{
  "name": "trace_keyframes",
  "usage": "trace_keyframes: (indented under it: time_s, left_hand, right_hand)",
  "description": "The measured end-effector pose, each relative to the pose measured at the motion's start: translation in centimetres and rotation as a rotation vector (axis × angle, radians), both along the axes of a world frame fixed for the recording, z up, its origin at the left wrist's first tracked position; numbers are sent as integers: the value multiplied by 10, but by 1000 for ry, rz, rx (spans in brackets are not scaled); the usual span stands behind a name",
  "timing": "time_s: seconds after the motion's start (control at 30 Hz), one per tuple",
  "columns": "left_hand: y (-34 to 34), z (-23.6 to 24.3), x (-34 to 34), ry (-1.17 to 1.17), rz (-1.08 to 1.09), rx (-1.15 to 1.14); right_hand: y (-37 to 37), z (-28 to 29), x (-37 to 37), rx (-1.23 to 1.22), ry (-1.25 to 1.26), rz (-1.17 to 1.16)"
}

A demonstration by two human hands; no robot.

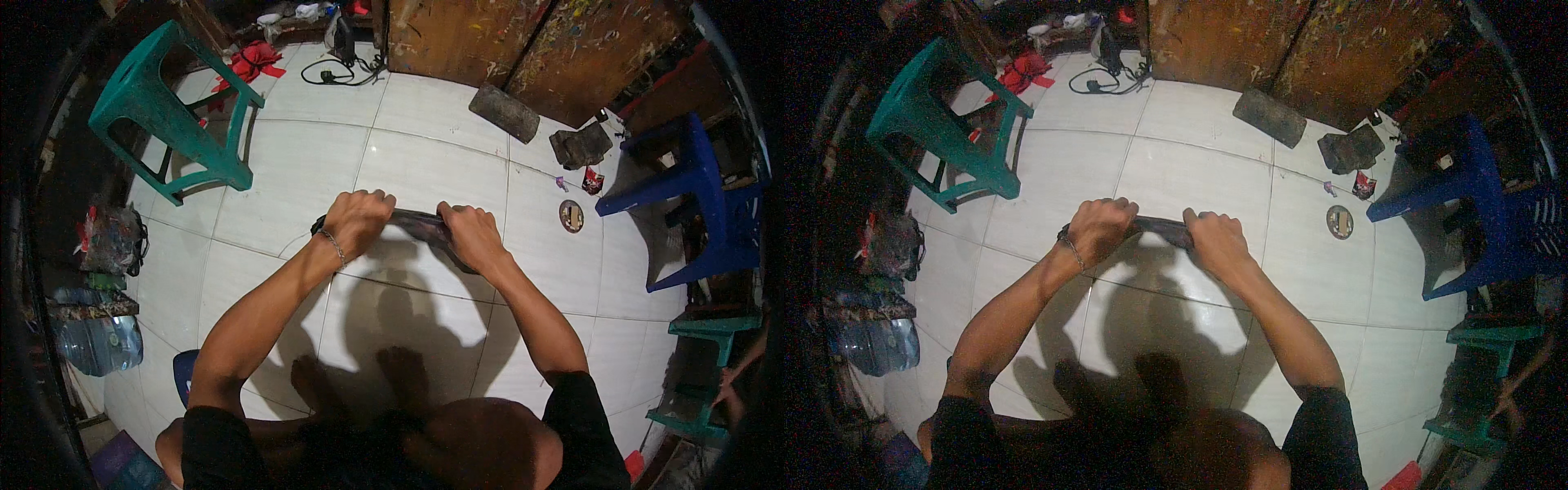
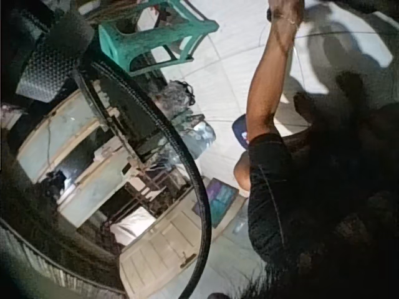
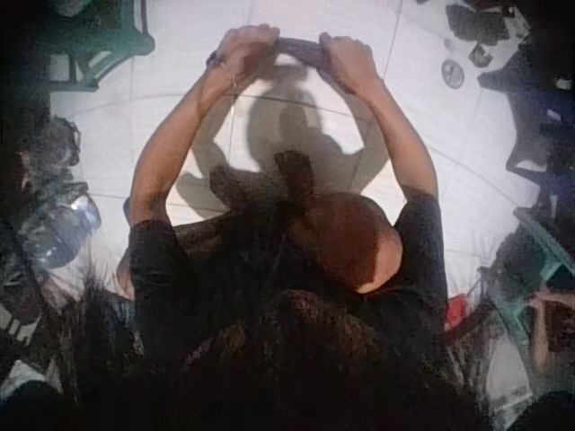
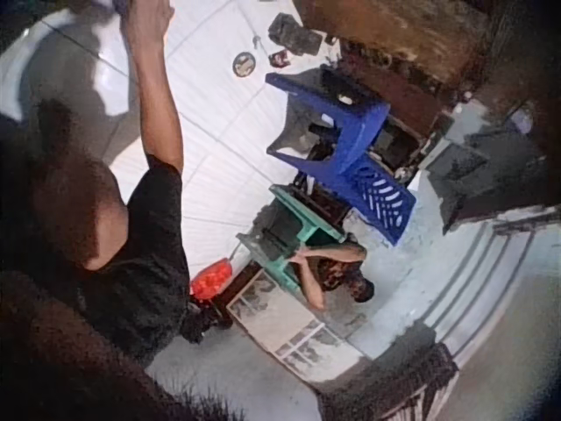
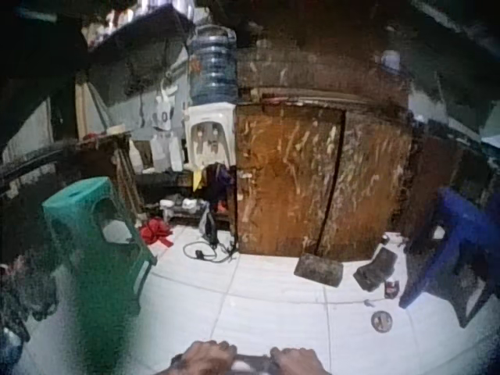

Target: The person operates a manual screen printing press to apply a design onto a dark blue baseball cap. After printing, the person sits on the floor and organizes a large batch of finished caps, stacking them by color and smoothing the printed logos.

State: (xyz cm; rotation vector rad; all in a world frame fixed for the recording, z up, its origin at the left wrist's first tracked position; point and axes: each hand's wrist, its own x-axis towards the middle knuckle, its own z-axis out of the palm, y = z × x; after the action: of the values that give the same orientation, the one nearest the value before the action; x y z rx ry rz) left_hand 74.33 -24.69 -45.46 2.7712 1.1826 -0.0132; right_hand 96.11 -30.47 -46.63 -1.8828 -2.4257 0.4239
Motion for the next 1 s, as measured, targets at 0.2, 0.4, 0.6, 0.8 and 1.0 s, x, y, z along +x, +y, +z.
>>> trace_keyframes:
  time_s: [0.2, 0.4, 0.6, 0.8, 1.0]
  left_hand:
    - [-10, 10, -14, -93, 93, 113]
    - [-5, -34, -18, -137, 224, -144]
    - [10, -46, -35, -214, 83, 267]
    - [52, -10, -33, -225, 54, 34]
    - [-6, -63, -48, -369, 48, 281]
  right_hand:
    - [7, 11, -4, 175, -95, 107]
    - [17, -28, 13, 238, -232, 163]
    - [10, 5, 1, 45, -116, 141]
    - [31, 0, 25, 32, -37, 119]
    - [-12, -37, 19, 471, 87, 122]
